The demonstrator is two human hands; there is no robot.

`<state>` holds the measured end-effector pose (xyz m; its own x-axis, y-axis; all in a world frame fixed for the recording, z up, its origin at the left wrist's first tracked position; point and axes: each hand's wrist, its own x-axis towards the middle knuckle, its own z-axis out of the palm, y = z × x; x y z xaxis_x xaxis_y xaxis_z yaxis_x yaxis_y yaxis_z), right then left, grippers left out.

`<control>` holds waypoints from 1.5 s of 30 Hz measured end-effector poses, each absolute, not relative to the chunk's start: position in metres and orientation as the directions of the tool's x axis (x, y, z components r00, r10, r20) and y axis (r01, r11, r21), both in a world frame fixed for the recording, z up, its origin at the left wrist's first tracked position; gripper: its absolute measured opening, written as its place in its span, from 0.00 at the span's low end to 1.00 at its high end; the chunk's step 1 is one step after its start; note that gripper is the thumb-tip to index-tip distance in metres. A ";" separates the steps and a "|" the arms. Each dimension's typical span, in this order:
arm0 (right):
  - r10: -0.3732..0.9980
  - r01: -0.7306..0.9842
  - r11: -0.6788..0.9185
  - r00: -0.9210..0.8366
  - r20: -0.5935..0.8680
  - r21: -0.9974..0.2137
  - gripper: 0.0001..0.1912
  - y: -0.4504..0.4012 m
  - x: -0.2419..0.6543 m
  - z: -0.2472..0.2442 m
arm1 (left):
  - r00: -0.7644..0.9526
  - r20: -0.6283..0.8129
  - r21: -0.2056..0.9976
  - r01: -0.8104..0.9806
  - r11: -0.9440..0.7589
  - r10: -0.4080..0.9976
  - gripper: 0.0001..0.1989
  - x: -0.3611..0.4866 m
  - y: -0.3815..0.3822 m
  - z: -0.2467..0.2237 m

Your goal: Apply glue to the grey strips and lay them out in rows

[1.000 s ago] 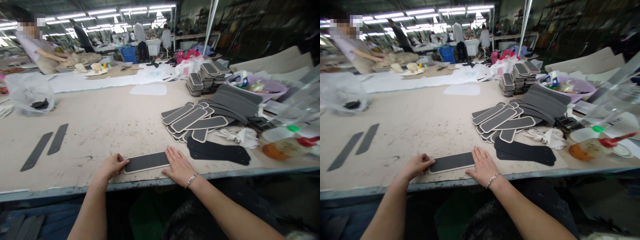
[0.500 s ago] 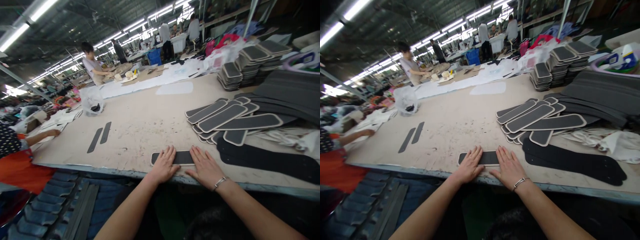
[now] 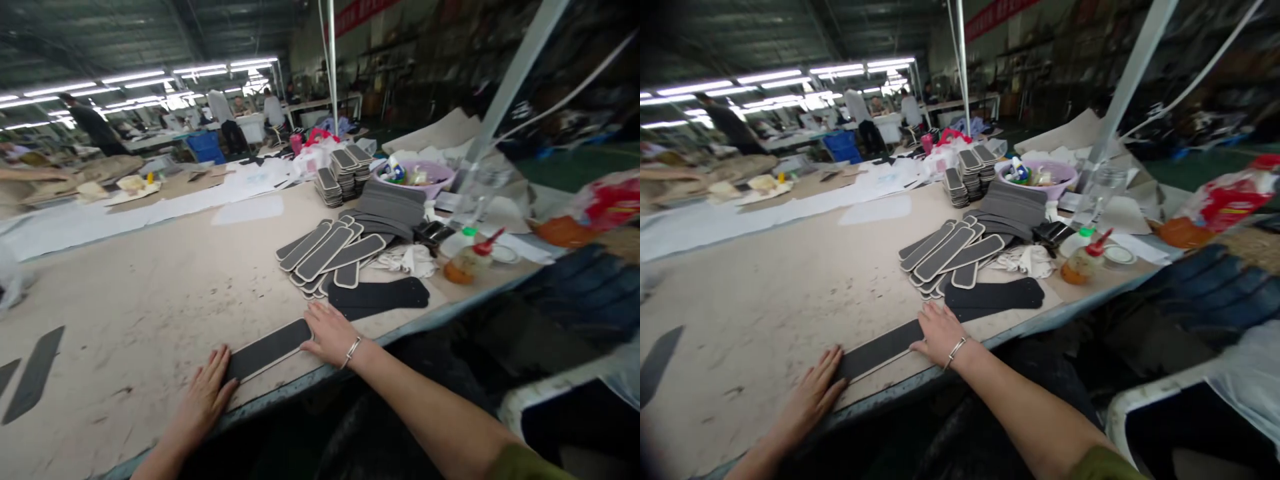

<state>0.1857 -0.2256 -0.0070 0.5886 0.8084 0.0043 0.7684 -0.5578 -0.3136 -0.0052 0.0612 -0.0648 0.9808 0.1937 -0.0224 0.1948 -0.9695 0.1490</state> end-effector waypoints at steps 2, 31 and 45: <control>0.701 0.675 -0.696 0.713 -0.028 -0.243 0.20 -0.246 0.204 0.012 | 0.971 -0.043 0.210 0.238 -0.948 0.234 0.30 0.004 0.067 -0.060; 0.828 0.762 -0.529 0.560 -0.031 -0.372 0.07 -0.278 0.248 0.023 | 0.948 -0.072 0.504 -0.235 -0.831 -0.311 0.16 0.193 -0.087 0.034; 0.935 0.940 -0.099 0.200 0.293 -0.326 0.13 -0.188 0.135 -0.014 | 0.998 0.012 0.089 -0.057 -0.994 -0.056 0.15 0.000 -0.004 0.030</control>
<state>0.1345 -0.1882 -0.0144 0.1999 0.9350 0.2930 0.9401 -0.0988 -0.3262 -0.0005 -0.0040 0.0296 0.9984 -0.0560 0.0115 -0.0569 -0.9944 0.0894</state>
